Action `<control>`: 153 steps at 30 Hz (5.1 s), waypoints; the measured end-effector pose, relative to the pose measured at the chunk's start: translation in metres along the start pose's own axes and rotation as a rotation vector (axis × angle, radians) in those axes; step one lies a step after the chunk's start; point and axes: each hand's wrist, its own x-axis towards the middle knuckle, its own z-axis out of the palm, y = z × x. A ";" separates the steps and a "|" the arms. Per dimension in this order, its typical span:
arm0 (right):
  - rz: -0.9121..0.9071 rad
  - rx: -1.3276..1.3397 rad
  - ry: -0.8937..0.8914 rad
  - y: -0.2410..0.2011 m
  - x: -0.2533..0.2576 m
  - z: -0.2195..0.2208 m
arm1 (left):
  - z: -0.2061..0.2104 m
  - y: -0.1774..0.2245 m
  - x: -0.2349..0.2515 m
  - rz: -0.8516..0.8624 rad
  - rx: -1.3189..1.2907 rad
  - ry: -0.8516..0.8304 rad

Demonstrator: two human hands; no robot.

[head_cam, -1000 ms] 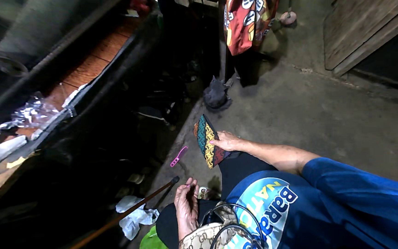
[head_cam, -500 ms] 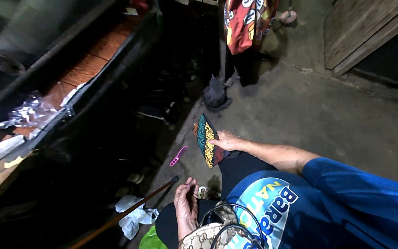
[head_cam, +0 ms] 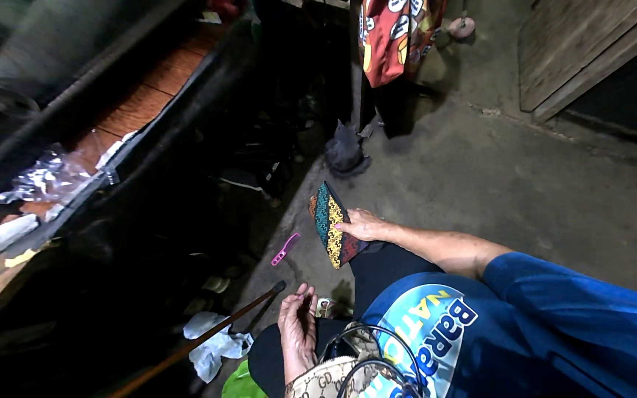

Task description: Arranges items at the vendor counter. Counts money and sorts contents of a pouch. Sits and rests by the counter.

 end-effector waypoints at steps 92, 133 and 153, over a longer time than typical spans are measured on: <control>0.007 0.010 0.016 0.000 0.000 0.001 | -0.002 -0.003 0.002 0.030 0.042 -0.027; -0.014 0.005 0.013 0.005 0.003 0.003 | 0.004 0.000 0.001 -0.022 0.042 0.047; -0.012 0.023 0.011 0.004 0.003 0.002 | 0.001 -0.001 0.000 0.001 0.043 -0.003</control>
